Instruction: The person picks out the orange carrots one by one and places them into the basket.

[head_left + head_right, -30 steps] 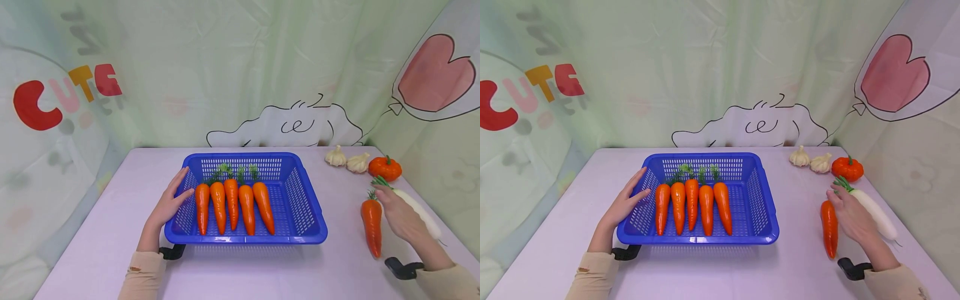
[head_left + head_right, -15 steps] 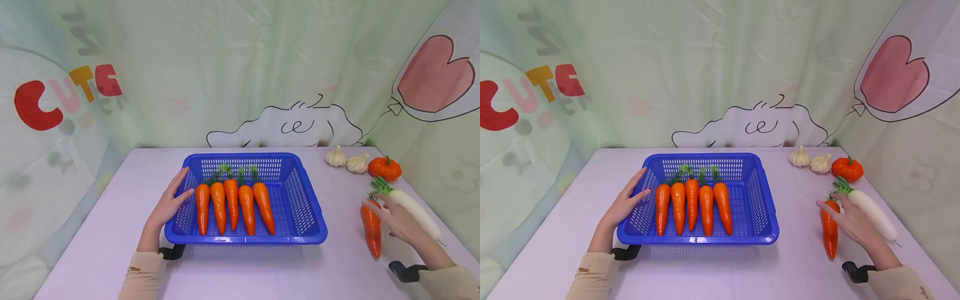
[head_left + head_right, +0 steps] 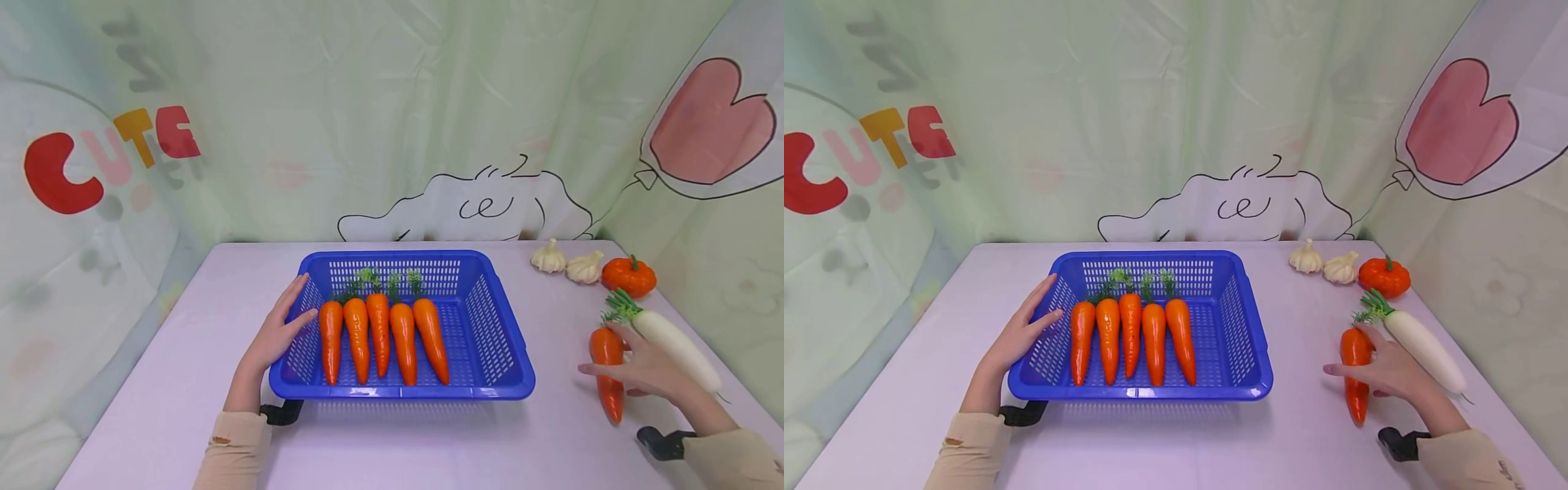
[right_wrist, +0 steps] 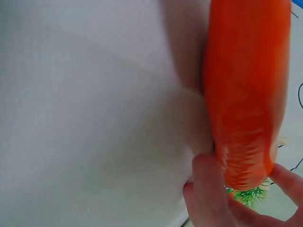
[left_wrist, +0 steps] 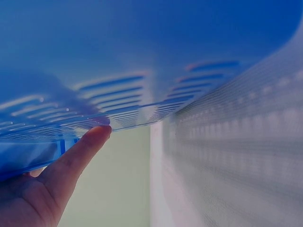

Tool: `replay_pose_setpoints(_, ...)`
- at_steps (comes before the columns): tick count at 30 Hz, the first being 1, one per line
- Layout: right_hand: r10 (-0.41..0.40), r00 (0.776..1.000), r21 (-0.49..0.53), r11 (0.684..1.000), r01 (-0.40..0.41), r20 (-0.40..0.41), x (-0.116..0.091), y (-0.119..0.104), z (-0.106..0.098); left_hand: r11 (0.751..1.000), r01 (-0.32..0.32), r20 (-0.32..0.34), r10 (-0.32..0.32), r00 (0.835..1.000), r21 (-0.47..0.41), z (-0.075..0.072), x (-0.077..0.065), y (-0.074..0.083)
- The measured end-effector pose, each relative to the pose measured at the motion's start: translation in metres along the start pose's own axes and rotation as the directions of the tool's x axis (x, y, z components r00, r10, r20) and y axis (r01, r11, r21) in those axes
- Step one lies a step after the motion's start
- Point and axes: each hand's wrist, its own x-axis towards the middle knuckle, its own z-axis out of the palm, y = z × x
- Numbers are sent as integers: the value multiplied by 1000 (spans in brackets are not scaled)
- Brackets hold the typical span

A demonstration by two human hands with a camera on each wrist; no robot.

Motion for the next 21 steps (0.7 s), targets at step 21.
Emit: replay_pose_setpoints(21, -74, 996, 61, 996, 71, 46, 4, 10, 0, 1000, -7, -4, 6, 1000, -7, 0, 0, 1)
